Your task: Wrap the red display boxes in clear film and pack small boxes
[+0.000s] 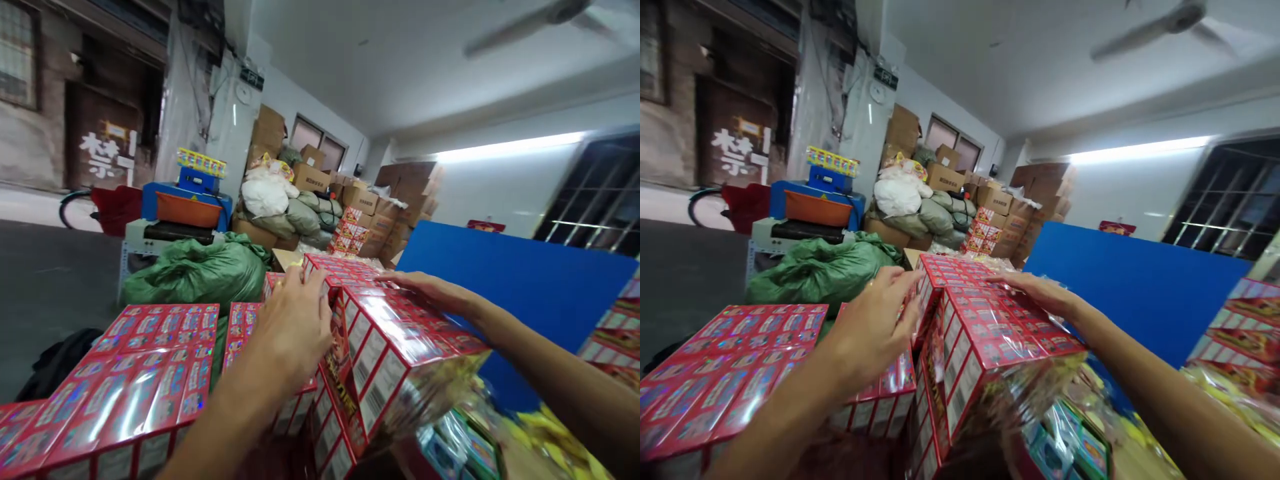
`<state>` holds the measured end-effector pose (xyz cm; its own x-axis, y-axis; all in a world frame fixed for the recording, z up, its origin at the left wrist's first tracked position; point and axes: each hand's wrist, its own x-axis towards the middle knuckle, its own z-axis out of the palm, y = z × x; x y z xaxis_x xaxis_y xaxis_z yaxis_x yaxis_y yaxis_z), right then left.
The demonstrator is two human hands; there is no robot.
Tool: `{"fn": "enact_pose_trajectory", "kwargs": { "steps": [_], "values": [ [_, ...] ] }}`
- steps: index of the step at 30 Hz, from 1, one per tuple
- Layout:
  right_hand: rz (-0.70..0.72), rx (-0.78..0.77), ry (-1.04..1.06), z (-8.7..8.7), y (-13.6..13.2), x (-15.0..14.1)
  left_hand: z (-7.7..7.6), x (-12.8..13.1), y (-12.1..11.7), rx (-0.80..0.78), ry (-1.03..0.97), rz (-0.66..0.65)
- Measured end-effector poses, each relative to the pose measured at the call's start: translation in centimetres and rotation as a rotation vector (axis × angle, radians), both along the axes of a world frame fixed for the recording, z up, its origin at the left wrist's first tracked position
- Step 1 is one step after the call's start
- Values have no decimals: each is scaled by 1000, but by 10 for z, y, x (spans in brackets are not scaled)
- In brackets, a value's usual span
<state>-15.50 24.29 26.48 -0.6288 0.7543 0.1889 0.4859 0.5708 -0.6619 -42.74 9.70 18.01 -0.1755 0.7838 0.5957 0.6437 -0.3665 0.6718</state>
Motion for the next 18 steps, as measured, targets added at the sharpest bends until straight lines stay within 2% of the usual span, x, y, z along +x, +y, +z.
{"fn": "enact_pose_trajectory", "kwargs": {
  "steps": [2, 4, 6, 9, 12, 15, 18],
  "values": [
    [67, 59, -116, 9, 18, -14, 19, -14, 14, -106, 157, -26],
    [99, 87, -209, 15, 32, -23, 24, -23, 30, -161, 278, -130],
    [112, 92, -259, 18, 41, -26, 20, -30, 45, -130, 334, -248],
    [141, 80, -234, 17, 44, -22, 7, -34, 60, -13, 258, -316],
    [136, 24, -179, 9, 44, -13, -2, -29, 61, -10, 56, -359],
    [21, -134, 22, -3, 48, -3, -10, -14, 53, -81, -352, -370],
    [-71, -335, 217, -19, 54, 8, -21, 4, 48, -124, -745, -285]
  ]
}}
